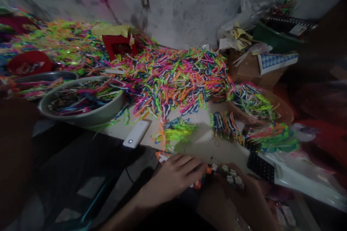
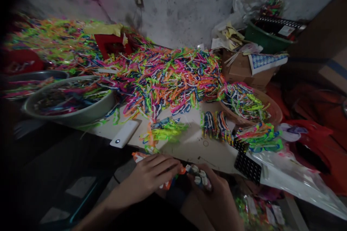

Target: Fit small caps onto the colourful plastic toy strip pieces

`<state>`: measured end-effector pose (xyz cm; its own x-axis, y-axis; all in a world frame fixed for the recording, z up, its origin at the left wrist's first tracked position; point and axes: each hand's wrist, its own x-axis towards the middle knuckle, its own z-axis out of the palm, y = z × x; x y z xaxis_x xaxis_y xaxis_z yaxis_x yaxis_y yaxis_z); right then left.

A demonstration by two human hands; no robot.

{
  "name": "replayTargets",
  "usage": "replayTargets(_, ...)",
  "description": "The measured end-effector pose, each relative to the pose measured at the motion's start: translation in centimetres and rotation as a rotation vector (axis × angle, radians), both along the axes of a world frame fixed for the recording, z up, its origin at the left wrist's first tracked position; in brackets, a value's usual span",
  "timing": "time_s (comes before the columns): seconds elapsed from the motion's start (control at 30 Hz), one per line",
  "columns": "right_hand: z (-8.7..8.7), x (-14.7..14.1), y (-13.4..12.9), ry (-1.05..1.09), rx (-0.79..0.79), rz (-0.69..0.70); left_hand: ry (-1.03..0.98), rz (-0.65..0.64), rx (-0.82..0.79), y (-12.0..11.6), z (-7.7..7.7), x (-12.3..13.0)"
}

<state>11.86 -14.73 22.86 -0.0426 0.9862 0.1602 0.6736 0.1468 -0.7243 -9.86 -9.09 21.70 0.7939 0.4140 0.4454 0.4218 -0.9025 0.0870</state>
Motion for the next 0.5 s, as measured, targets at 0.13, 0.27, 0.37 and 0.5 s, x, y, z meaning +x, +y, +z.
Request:
replayTargets(0.13, -0.4, 0.6, -0.4, -0.152, 0.091, 0.076, 0.032, -0.006, 0.006, -0.2, -0.1, 0.2)
replayTargets(0.27, -0.8, 0.9, -0.8, -0.312, 0.119, 0.118, 0.084, -0.002, -0.052, -0.3, -0.5, 0.4)
replayTargets(0.37, -0.8, 1.1, -1.1, -0.354, 0.063, 0.172, 0.105, -0.012, -0.055, -0.4, -0.5, 0.5)
replayTargets(0.5, -1.0, 1.1, -1.2, -0.357, 0.008, 0.202, 0.097, -0.028, -0.026, -0.6, -0.5, 0.6)
